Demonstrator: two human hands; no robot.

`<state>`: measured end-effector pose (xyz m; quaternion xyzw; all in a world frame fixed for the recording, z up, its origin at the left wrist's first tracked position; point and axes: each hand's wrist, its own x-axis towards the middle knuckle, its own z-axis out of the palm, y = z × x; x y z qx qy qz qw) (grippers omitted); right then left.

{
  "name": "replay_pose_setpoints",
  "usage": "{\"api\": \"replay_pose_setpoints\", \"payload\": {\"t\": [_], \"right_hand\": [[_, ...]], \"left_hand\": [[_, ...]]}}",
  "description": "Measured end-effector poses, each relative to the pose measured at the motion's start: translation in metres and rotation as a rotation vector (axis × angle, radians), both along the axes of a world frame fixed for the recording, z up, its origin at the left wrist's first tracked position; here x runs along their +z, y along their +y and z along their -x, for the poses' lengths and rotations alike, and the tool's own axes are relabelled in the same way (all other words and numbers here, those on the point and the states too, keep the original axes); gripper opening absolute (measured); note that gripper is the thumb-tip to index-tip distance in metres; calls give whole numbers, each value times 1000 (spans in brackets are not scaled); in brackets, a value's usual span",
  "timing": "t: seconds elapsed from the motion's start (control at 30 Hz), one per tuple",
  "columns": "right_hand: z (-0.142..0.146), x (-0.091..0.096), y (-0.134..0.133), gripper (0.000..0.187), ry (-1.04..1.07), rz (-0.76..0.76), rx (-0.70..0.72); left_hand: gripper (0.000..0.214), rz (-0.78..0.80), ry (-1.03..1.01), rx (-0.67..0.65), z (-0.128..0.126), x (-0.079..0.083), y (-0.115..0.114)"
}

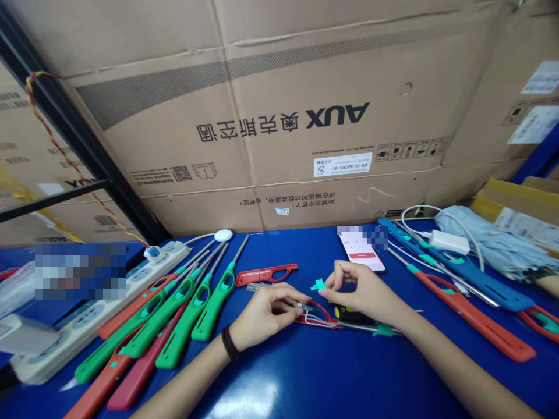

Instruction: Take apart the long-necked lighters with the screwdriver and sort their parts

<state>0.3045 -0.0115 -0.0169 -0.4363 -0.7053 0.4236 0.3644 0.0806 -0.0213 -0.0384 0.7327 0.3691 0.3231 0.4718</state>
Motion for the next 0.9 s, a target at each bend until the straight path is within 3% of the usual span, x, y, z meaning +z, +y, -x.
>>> {"api": "replay_pose_setpoints", "payload": {"t": [0.17, 0.27, 0.37, 0.53, 0.7, 0.9], "right_hand": [[-1, 3, -1, 22, -21, 7, 31], [-1, 3, -1, 25, -53, -14, 63], [-1, 2, -1, 23, -75, -12, 67], [1, -1, 0, 17, -58, 52, 91], [-2, 4, -2, 16, -100, 58, 200], [-1, 2, -4, 15, -142, 96, 228]], "left_hand": [[25, -497, 226, -58, 5, 2, 0], [26, -620, 341, -47, 8, 2, 3], [16, -602, 402, -7, 9, -1, 6], [13, -490, 324, 47, 9, -5, 8], [14, -502, 262, 80, 8, -3, 7], [13, -517, 213, 80, 7, -3, 6]]}}
